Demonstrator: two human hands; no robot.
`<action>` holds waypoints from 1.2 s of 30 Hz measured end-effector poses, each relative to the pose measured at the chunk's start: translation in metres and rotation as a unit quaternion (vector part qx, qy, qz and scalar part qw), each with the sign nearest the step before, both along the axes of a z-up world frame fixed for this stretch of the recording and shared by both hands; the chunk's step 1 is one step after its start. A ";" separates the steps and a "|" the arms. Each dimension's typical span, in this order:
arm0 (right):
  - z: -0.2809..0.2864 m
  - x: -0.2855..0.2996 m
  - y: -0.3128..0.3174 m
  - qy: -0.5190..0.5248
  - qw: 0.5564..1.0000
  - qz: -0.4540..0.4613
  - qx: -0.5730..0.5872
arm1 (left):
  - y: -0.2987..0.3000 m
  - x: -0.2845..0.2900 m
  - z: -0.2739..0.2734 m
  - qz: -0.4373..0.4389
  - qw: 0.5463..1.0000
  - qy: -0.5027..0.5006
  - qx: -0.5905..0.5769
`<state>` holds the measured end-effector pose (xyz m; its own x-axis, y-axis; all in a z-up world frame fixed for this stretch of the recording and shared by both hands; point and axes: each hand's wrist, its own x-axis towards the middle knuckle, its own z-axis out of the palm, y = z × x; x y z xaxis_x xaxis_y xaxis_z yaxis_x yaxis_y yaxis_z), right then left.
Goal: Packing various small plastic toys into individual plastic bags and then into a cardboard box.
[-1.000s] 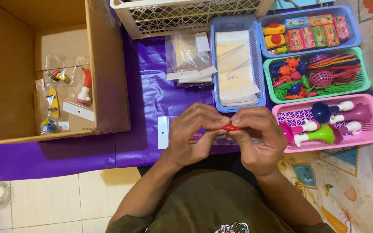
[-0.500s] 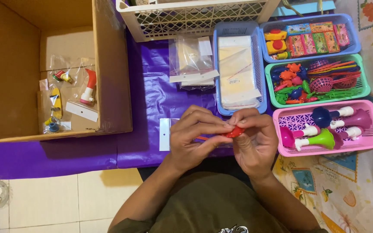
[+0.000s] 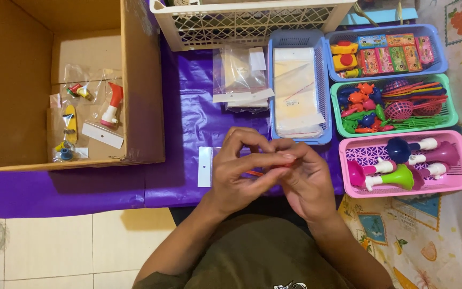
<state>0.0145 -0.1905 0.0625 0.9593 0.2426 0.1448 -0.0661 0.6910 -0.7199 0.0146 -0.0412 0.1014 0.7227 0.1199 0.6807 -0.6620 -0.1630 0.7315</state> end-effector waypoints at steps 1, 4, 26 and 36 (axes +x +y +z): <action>0.008 0.001 0.003 -0.032 0.998 -0.028 -0.054 | 0.001 0.000 0.002 -0.006 1.000 0.002 0.006; 0.006 0.006 -0.005 -0.099 0.977 -0.092 -0.163 | 0.002 -0.001 0.004 -0.017 1.000 0.014 0.015; -0.008 0.014 -0.029 -0.180 0.956 -0.104 -0.207 | 0.000 -0.005 -0.014 -0.096 0.984 0.114 -0.098; 0.001 0.017 -0.045 -0.231 0.905 -0.174 -0.313 | -0.002 0.000 -0.020 -0.098 0.979 0.170 -0.056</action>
<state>0.0319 -0.2351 0.0632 0.8656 0.1110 0.4883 0.4845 0.0603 -0.8727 0.0149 -0.0434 0.0817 0.9220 0.0175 0.3869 -0.3873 0.0366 0.9212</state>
